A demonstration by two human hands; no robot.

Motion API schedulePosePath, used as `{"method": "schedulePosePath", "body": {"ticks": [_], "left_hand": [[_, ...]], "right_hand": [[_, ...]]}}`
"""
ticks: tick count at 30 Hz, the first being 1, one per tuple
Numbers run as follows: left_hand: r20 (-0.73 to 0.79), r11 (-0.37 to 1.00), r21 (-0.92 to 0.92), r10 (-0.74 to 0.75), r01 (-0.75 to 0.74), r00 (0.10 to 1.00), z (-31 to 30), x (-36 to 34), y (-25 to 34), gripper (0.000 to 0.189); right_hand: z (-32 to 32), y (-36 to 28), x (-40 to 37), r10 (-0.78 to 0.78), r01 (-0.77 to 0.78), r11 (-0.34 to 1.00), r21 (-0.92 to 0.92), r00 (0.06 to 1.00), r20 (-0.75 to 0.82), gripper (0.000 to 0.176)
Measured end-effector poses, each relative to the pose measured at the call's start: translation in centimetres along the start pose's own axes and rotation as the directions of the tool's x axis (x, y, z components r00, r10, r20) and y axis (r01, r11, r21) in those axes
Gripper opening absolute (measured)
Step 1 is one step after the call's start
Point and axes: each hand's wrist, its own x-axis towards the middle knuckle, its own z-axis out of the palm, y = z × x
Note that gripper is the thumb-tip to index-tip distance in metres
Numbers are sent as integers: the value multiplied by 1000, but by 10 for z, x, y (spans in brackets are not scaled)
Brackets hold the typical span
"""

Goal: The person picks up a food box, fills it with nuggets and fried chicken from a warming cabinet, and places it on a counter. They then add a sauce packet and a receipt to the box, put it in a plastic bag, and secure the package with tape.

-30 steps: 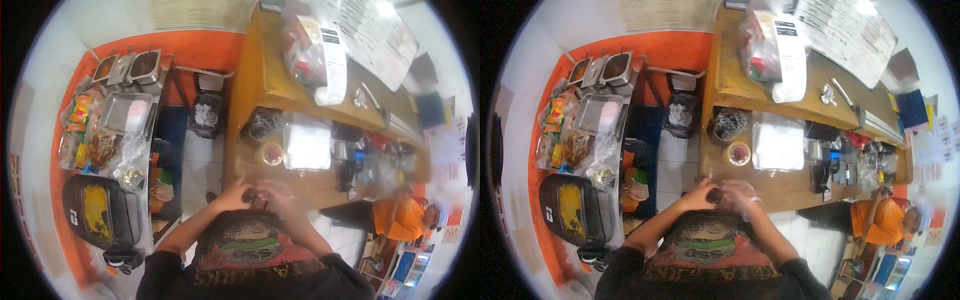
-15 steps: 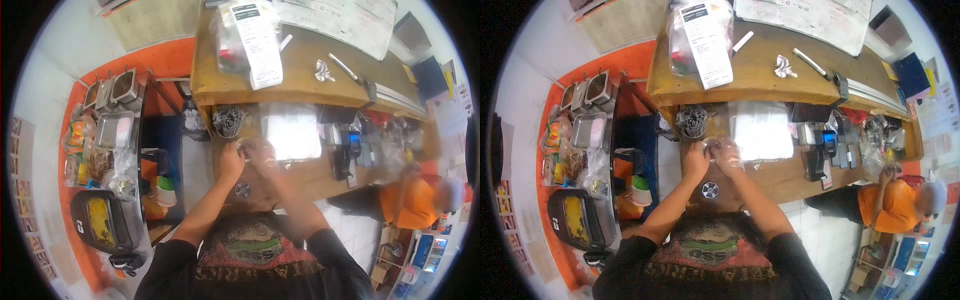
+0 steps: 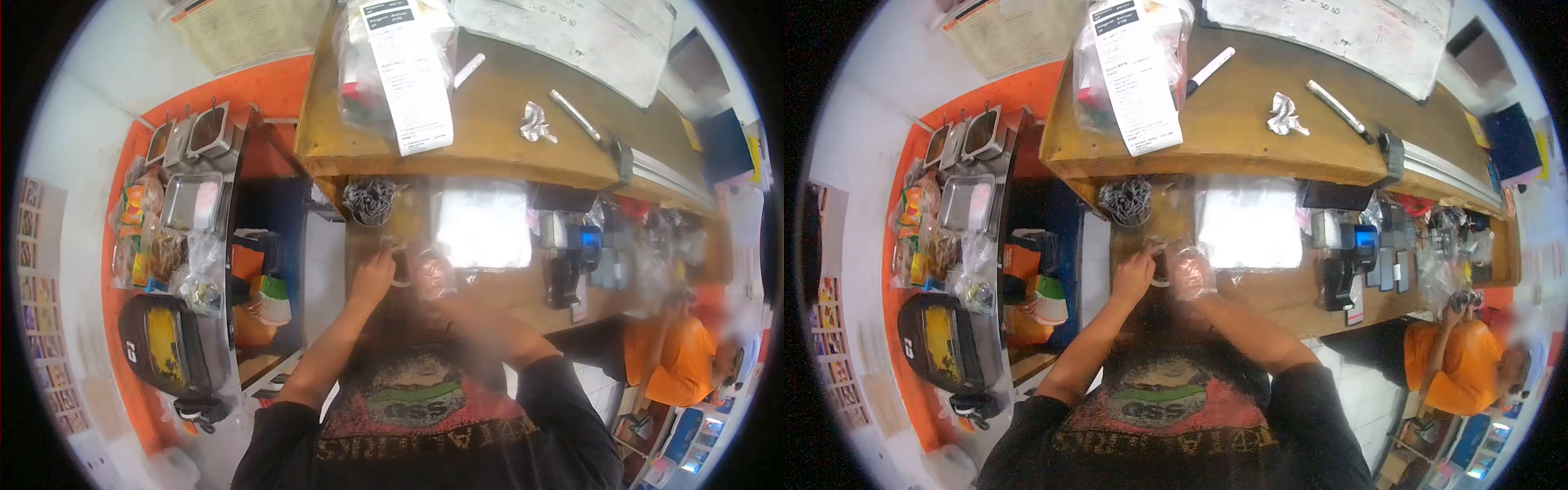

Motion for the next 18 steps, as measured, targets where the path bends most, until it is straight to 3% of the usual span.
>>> {"method": "schedulePosePath", "body": {"ticks": [4,6,9,11,12,14,16,18], "left_hand": [[-62,976,-185,-132,118,989,4,-5,-3,25],[-151,943,-309,-175,121,973,0,-6,3,24],[-121,881,-410,-308,235,944,-11,-6,16,23],[-228,939,-319,-205,126,952,-29,3,35,18],[-274,960,-269,-152,76,950,-33,5,40,17],[-198,946,-300,-188,123,962,-23,4,28,16],[-157,938,-309,-211,155,965,-16,3,21,15],[-143,938,-299,-228,177,963,-12,1,18,15]], "right_hand": [[12,-15,-3,242,-239,968,-74,969,46,40],[6,-13,2,310,-309,951,15,951,-3,40],[-10,-10,10,358,-307,908,285,923,-145,36],[-26,-18,9,408,-313,876,366,887,-217,32],[-40,-21,9,467,-356,819,450,869,-163,32],[-65,-25,12,563,-432,676,598,825,-40,32],[0,-10,3,575,-536,724,435,817,50,35],[3,-6,5,669,-681,620,389,718,191,39]]}}
